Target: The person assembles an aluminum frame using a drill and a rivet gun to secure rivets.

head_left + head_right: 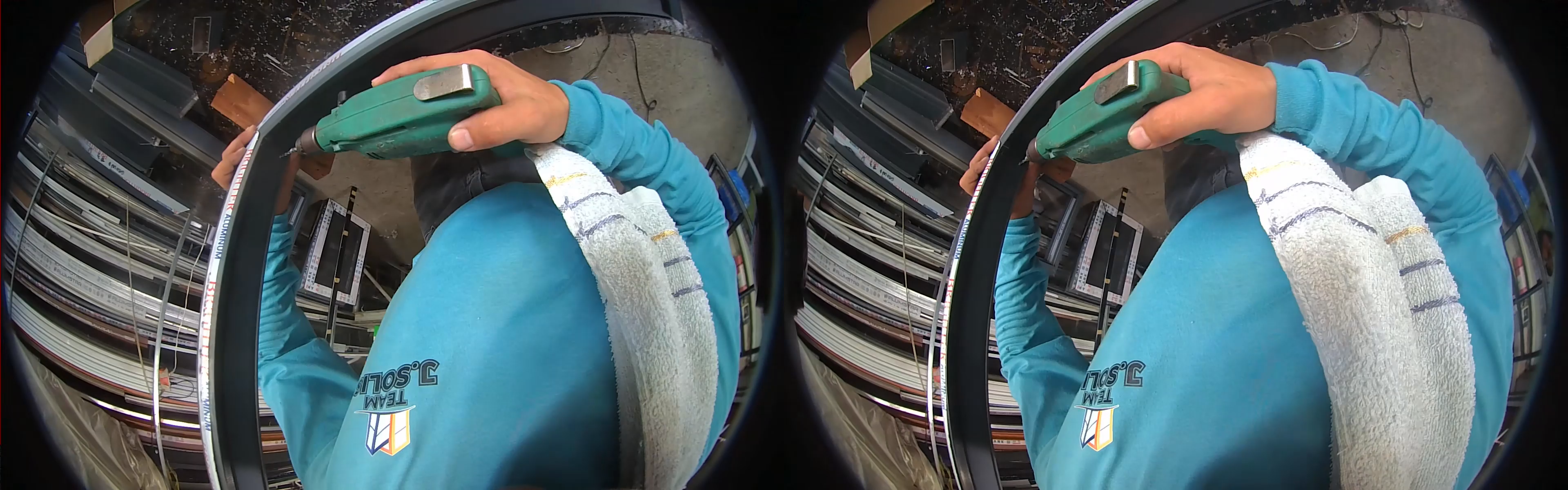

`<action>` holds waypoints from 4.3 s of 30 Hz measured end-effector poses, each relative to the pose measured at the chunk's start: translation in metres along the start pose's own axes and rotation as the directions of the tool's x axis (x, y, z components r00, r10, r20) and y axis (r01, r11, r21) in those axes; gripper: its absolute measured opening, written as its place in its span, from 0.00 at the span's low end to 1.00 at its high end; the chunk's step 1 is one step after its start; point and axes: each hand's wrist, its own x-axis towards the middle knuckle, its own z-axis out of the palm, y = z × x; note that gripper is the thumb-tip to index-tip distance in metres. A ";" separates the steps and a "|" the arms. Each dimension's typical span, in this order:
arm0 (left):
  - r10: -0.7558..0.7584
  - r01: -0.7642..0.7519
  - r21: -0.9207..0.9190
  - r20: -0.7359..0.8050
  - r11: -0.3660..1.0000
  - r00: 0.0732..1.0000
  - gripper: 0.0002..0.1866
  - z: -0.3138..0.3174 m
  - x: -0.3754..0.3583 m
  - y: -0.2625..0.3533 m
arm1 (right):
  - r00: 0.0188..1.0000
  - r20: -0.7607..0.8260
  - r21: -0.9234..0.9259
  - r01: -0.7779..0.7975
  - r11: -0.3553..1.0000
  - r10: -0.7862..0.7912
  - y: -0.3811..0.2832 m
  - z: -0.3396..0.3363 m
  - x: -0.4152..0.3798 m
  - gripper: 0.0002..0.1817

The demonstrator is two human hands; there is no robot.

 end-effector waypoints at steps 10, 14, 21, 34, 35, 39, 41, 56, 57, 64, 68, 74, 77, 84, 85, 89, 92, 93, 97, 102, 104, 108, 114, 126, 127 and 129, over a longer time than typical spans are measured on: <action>-0.001 0.001 -0.046 0.003 0.999 1.000 0.40 0.001 0.002 0.003 | 1.000 -0.016 -0.081 -0.001 0.997 0.000 -0.010 0.001 0.004 0.36; -0.008 0.008 -0.021 0.001 1.000 1.000 0.39 0.000 0.000 0.001 | 0.999 0.017 -0.156 0.038 0.987 -0.036 -0.012 0.001 0.007 0.38; 0.006 -0.006 -0.031 -0.017 1.000 1.000 0.39 0.000 0.001 -0.002 | 0.990 0.075 -0.345 0.139 0.928 -0.121 -0.019 0.001 0.012 0.38; 0.016 -0.014 -0.031 0.063 0.999 0.998 0.37 -0.007 0.011 -0.001 | 0.996 0.070 -0.174 0.069 0.982 -0.057 -0.026 -0.013 -0.002 0.39; 0.012 -0.010 -0.030 0.064 0.999 0.998 0.37 -0.006 0.011 0.002 | 0.996 0.064 -0.203 0.079 0.976 -0.067 -0.026 -0.016 -0.006 0.39; 0.037 -0.065 0.139 0.197 0.988 0.980 0.37 -0.020 0.023 0.006 | 0.996 0.076 -0.208 0.068 0.976 -0.053 -0.029 -0.023 -0.008 0.40; -0.073 0.079 -0.036 0.151 0.996 0.986 0.37 -0.017 0.015 -0.001 | 0.991 0.111 -0.193 0.091 0.977 -0.070 -0.031 -0.024 -0.008 0.41; 0.053 -0.054 0.003 0.092 0.999 0.994 0.36 -0.012 0.019 -0.008 | 0.961 0.113 0.025 0.252 0.968 -0.253 -0.093 -0.052 -0.042 0.55; 0.073 -0.080 0.073 0.093 0.994 0.993 0.35 -0.013 0.023 -0.003 | 0.973 0.004 -0.026 0.233 0.972 -0.233 -0.101 -0.050 -0.064 0.52; 0.075 -0.073 -0.031 0.053 0.997 0.996 0.34 -0.008 0.019 -0.003 | 0.626 -0.479 -0.788 0.003 0.616 -0.615 -0.169 -0.100 -0.142 0.39; -0.004 0.001 0.058 0.062 0.998 0.998 0.34 -0.013 0.016 0.000 | 0.483 -0.340 -0.940 -0.214 0.268 -0.807 -0.181 -0.175 -0.111 0.54; -0.036 0.035 0.031 0.037 0.999 0.999 0.32 -0.010 0.017 0.007 | 0.475 -0.536 -0.754 -0.641 0.143 -0.698 -0.158 -0.250 -0.104 0.55; -0.063 0.063 0.006 0.026 0.998 0.998 0.32 -0.010 0.017 0.010 | 0.591 -0.304 -0.781 -0.604 -0.160 -0.747 -0.171 -0.251 -0.104 0.44; -0.127 0.127 -0.033 -0.008 0.991 0.992 0.33 -0.005 0.016 0.016 | 0.883 -0.260 -0.965 -0.225 0.134 -0.391 -0.222 -0.214 -0.002 0.12; -0.140 0.140 -0.026 -0.005 0.990 0.990 0.33 -0.006 0.015 0.016 | 0.920 -0.189 -0.982 -0.183 0.051 -0.343 -0.218 -0.206 0.011 0.08; -0.111 0.111 -0.002 -0.055 0.994 0.992 0.28 -0.005 0.015 0.014 | 0.929 -0.339 -0.780 -0.366 -0.507 -0.149 -0.186 -0.181 0.023 0.18; -0.005 0.006 0.017 -0.079 1.000 0.997 0.25 -0.002 0.016 0.007 | 0.929 -0.323 -0.776 -0.369 -0.512 -0.180 -0.175 -0.181 0.014 0.30; -0.020 0.014 -0.057 -0.099 0.998 0.995 0.26 0.000 0.017 0.010 | 0.930 -0.294 -0.790 -0.366 -0.492 -0.219 -0.170 -0.184 0.010 0.31; -0.181 0.180 -0.026 -0.037 0.983 0.983 0.28 -0.009 0.012 0.018 | 0.951 -0.247 -0.825 -0.307 -0.475 -0.186 -0.165 -0.215 -0.005 0.34; -0.276 0.275 0.020 0.041 0.961 0.960 0.27 -0.017 0.018 0.028 | 0.989 -0.087 -0.983 -0.105 -0.148 -0.122 -0.203 -0.210 -0.027 0.31; -0.298 0.294 0.092 0.037 0.951 0.954 0.26 -0.017 0.017 0.025 | 0.978 -0.110 -0.994 -0.113 -0.005 -0.179 -0.215 -0.220 -0.035 0.27; -0.091 0.074 0.338 0.035 0.938 0.995 0.25 -0.021 0.018 0.020 | 0.919 -0.176 -0.946 -0.058 0.320 -0.354 -0.253 -0.230 -0.047 0.21; -0.183 0.181 0.310 -0.024 0.933 0.983 0.28 -0.017 -0.003 -0.023 | 0.536 -0.018 -0.965 0.210 0.154 -0.844 -0.319 -0.314 -0.061 0.19; 0.248 -0.056 0.388 -0.465 0.920 0.850 0.25 0.132 -0.024 0.114 | 0.881 -0.140 -0.847 0.130 0.515 -0.453 -0.313 -0.065 -0.152 0.16; 0.198 -0.060 0.354 -0.368 0.933 0.908 0.26 0.152 -0.006 0.125 | 0.855 -0.279 -0.870 -0.032 0.492 -0.437 -0.264 -0.057 -0.146 0.12; 0.293 -0.124 0.437 -0.346 0.891 0.891 0.31 0.180 0.037 0.131 | 0.988 -0.142 -0.929 -0.112 0.353 -0.063 -0.213 0.008 -0.123 0.08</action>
